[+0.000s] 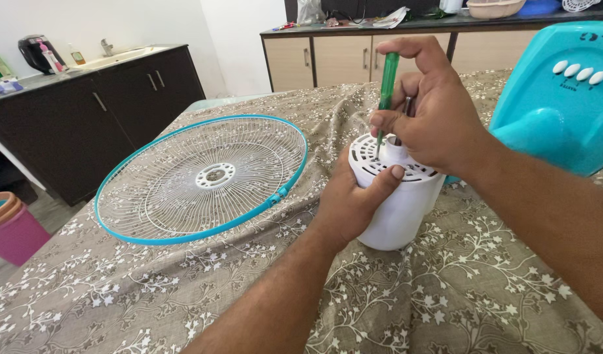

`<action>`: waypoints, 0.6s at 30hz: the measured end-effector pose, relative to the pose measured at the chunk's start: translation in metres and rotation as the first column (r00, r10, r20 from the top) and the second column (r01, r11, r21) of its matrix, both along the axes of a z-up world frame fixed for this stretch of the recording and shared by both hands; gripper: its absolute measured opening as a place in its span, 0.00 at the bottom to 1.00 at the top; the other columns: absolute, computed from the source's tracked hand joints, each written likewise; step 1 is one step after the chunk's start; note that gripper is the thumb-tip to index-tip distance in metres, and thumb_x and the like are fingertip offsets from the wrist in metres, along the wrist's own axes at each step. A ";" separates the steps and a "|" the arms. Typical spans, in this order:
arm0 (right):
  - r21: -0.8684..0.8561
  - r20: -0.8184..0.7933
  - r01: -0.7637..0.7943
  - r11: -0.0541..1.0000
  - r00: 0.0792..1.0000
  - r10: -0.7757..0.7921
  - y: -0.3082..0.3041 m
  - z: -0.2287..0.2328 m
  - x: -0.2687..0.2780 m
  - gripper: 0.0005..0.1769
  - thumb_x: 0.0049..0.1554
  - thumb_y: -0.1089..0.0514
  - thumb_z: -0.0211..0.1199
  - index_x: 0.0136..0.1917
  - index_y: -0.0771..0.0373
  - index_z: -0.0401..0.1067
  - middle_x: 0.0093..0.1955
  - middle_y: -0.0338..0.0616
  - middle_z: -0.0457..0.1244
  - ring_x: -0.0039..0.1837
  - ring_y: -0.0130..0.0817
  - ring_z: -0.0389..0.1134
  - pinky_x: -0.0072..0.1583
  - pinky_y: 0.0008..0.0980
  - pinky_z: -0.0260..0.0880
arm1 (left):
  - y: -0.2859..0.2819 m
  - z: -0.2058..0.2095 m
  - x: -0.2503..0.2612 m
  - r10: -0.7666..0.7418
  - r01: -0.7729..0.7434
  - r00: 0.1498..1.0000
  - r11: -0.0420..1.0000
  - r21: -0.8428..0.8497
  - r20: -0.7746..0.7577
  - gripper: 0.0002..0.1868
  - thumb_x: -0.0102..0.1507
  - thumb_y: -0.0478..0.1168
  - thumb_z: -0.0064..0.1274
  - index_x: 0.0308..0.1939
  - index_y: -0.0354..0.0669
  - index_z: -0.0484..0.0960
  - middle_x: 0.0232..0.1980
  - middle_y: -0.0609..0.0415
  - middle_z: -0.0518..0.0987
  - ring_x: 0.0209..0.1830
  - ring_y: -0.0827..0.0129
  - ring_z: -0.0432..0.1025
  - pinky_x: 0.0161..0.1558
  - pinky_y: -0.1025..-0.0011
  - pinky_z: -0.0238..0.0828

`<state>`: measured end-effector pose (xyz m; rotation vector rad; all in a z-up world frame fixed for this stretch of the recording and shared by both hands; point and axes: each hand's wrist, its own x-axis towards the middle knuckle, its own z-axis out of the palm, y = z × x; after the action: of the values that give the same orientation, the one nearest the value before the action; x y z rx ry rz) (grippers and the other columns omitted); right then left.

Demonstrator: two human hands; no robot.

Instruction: The person reassembles a disassembled electric fan on a table. They attach the front grill to the motor housing, secure the base, then install the fan blades and tighten the central nut to complete the assembly.

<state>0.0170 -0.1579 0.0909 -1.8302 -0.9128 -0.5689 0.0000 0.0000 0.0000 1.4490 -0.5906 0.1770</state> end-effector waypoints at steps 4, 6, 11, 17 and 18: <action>0.007 0.044 0.052 0.999 0.998 -0.052 0.005 -0.001 -0.002 0.41 0.56 0.75 0.66 0.75 0.53 0.54 0.37 0.41 0.64 0.41 0.27 0.72 0.40 0.27 0.68 | 0.000 0.000 -0.001 0.044 -0.045 0.999 0.998 0.035 0.030 0.36 0.61 0.52 0.61 0.67 0.40 0.67 0.53 0.50 0.82 0.49 0.68 0.78 0.50 0.68 0.78; 0.009 0.067 0.085 0.996 0.994 -0.086 0.006 -0.001 -0.004 0.40 0.56 0.75 0.66 0.75 0.53 0.54 0.36 0.39 0.64 0.41 0.25 0.72 0.40 0.25 0.67 | 0.000 0.001 -0.001 0.039 -0.040 0.999 0.999 0.032 0.037 0.36 0.61 0.52 0.61 0.67 0.39 0.67 0.53 0.50 0.82 0.49 0.69 0.78 0.50 0.69 0.78; 0.035 0.132 0.222 0.974 0.965 -0.224 0.014 -0.006 -0.007 0.40 0.55 0.74 0.69 0.74 0.53 0.57 0.33 0.39 0.62 0.38 0.25 0.69 0.39 0.26 0.65 | 0.000 0.003 -0.004 0.060 -0.062 0.998 0.996 0.069 0.031 0.35 0.60 0.52 0.61 0.66 0.39 0.69 0.52 0.49 0.82 0.48 0.68 0.79 0.49 0.68 0.79; 0.083 0.094 0.094 0.992 0.990 -0.101 0.008 -0.007 0.002 0.39 0.59 0.73 0.68 0.75 0.55 0.53 0.38 0.41 0.64 0.43 0.28 0.71 0.44 0.28 0.70 | 0.002 0.005 -0.004 0.068 -0.068 0.998 0.996 0.065 -0.005 0.35 0.61 0.53 0.60 0.67 0.41 0.69 0.53 0.49 0.83 0.49 0.68 0.79 0.50 0.68 0.78; 0.134 0.050 0.016 0.991 0.999 -0.023 0.007 -0.008 0.005 0.39 0.60 0.74 0.66 0.75 0.55 0.52 0.41 0.42 0.64 0.46 0.28 0.73 0.46 0.28 0.74 | 0.002 0.005 -0.003 0.066 -0.065 0.998 0.997 0.045 -0.007 0.35 0.61 0.52 0.60 0.68 0.41 0.69 0.53 0.49 0.82 0.49 0.68 0.78 0.50 0.67 0.78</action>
<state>0.0218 -0.1509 0.0827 -1.7129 -0.8707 -0.6758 -0.0031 0.0017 0.0051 1.5130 -0.5438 0.2107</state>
